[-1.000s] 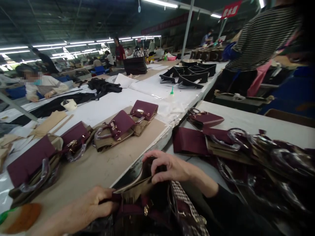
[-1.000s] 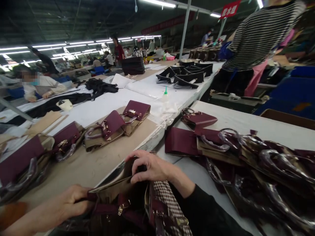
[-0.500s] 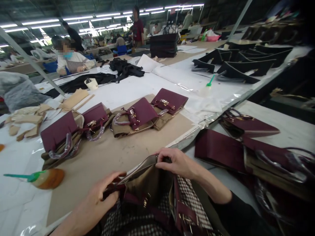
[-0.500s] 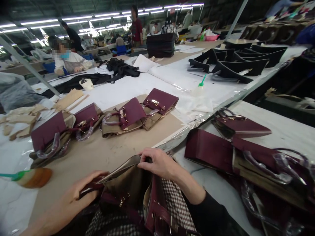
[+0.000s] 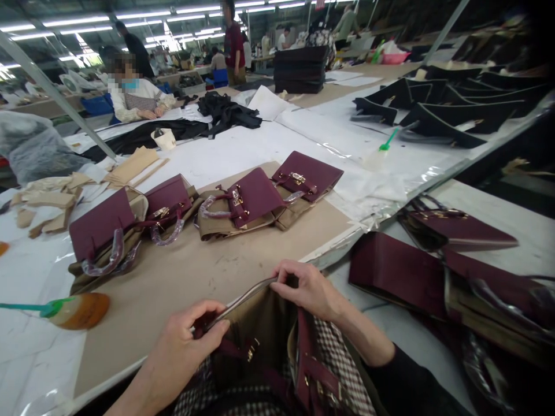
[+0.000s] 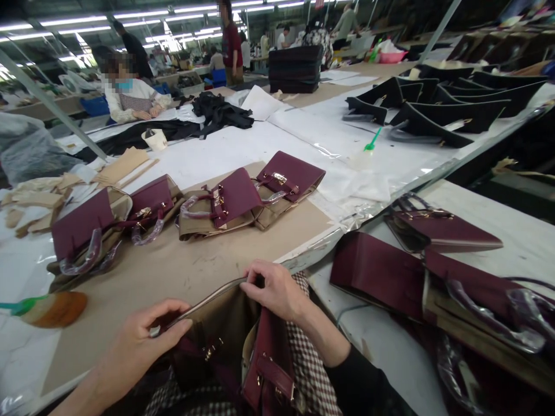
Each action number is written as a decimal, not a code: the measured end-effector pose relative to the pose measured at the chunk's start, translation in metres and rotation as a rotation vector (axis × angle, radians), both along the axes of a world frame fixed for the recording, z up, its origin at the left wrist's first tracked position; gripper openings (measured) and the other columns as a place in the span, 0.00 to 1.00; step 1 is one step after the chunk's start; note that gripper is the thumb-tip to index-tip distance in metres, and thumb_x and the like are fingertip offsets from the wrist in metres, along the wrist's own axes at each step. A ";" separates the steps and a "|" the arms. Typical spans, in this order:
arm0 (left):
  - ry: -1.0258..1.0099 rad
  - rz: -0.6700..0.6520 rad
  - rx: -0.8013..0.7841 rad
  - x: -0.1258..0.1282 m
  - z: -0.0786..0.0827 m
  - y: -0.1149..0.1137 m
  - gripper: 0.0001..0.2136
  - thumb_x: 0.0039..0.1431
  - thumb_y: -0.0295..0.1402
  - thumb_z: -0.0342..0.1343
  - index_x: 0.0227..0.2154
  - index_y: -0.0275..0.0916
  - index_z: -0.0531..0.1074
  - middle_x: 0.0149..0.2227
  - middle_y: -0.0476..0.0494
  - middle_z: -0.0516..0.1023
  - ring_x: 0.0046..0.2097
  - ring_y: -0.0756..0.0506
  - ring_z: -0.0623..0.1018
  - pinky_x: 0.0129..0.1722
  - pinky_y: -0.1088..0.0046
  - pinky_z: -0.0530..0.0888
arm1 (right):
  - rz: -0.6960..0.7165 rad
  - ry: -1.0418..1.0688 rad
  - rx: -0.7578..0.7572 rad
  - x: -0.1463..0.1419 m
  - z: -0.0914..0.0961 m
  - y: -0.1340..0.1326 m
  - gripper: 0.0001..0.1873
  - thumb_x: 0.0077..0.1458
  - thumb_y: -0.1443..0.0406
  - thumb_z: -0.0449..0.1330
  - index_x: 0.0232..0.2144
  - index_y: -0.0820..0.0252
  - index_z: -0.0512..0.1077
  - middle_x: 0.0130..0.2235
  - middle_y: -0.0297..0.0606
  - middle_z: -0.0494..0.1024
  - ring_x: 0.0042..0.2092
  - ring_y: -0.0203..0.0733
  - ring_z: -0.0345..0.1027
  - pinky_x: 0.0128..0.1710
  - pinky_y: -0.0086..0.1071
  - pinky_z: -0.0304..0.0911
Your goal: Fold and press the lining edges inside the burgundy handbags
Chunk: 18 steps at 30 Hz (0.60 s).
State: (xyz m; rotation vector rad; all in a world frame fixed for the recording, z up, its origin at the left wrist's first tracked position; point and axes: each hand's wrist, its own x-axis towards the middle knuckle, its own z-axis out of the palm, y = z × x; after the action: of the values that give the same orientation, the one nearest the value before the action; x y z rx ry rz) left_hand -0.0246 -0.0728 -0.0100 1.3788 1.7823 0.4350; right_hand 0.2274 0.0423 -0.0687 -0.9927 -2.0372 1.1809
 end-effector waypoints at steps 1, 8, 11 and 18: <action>0.004 0.015 -0.011 -0.001 -0.001 0.001 0.15 0.59 0.45 0.56 0.40 0.41 0.77 0.32 0.49 0.78 0.34 0.46 0.74 0.35 0.74 0.68 | -0.014 0.000 -0.007 0.000 -0.001 0.000 0.08 0.54 0.70 0.62 0.24 0.58 0.69 0.36 0.33 0.81 0.37 0.38 0.74 0.40 0.30 0.65; -0.007 -0.013 -0.007 -0.002 -0.005 0.006 0.13 0.62 0.45 0.54 0.35 0.40 0.75 0.27 0.51 0.72 0.29 0.49 0.69 0.28 0.77 0.65 | -0.119 -0.074 0.012 -0.007 -0.004 -0.003 0.08 0.54 0.68 0.63 0.24 0.57 0.71 0.34 0.32 0.82 0.36 0.39 0.75 0.39 0.30 0.65; 0.012 -0.050 0.019 0.000 -0.004 0.012 0.12 0.63 0.42 0.52 0.33 0.40 0.74 0.27 0.52 0.70 0.29 0.49 0.69 0.28 0.77 0.65 | -0.191 -0.138 0.022 -0.011 -0.004 -0.006 0.09 0.53 0.68 0.63 0.23 0.57 0.70 0.32 0.32 0.82 0.34 0.40 0.75 0.38 0.31 0.65; 0.127 -0.238 0.095 0.006 0.003 0.030 0.13 0.64 0.42 0.54 0.45 0.45 0.77 0.41 0.49 0.81 0.40 0.44 0.77 0.41 0.73 0.70 | -0.274 -0.216 0.021 -0.014 0.002 -0.010 0.10 0.52 0.67 0.63 0.21 0.57 0.69 0.29 0.32 0.81 0.32 0.40 0.75 0.35 0.30 0.64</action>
State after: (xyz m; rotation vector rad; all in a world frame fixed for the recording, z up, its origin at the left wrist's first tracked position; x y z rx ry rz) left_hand -0.0185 -0.0427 -0.0072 1.6952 1.6879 0.3133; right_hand 0.2138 0.0324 -0.0669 -1.3901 -1.9881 0.9406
